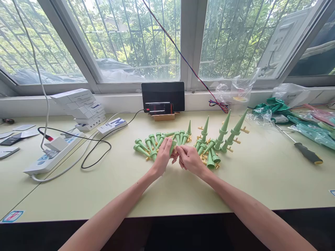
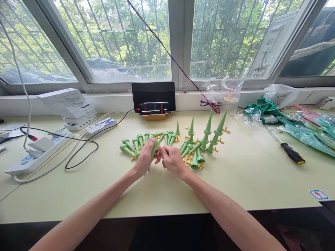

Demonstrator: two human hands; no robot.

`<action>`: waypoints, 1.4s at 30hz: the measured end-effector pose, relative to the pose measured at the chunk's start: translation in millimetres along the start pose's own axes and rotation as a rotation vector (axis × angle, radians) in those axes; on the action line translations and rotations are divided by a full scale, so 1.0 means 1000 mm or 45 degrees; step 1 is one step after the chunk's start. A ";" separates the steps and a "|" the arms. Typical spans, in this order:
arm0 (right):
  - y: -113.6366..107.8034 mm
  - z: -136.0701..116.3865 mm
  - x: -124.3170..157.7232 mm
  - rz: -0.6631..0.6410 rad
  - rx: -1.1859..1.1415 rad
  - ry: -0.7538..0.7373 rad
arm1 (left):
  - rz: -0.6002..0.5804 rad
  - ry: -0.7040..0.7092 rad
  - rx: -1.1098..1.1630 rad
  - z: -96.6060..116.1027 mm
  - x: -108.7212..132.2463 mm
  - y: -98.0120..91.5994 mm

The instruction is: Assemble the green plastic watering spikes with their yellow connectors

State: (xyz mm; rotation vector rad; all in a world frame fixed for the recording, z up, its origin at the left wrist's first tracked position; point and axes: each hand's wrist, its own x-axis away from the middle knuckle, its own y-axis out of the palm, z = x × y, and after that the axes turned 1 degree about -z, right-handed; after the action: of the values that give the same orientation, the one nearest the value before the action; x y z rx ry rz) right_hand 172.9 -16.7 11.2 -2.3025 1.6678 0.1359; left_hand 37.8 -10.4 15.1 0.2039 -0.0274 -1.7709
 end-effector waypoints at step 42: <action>-0.008 -0.003 0.000 0.102 0.135 -0.027 | 0.031 -0.307 0.406 0.004 -0.004 -0.002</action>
State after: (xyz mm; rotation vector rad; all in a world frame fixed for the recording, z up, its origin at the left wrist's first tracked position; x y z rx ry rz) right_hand 179.7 -15.1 15.9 -2.1513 1.7150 0.0861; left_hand 36.5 -6.5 19.9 0.2165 -0.4859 -1.7511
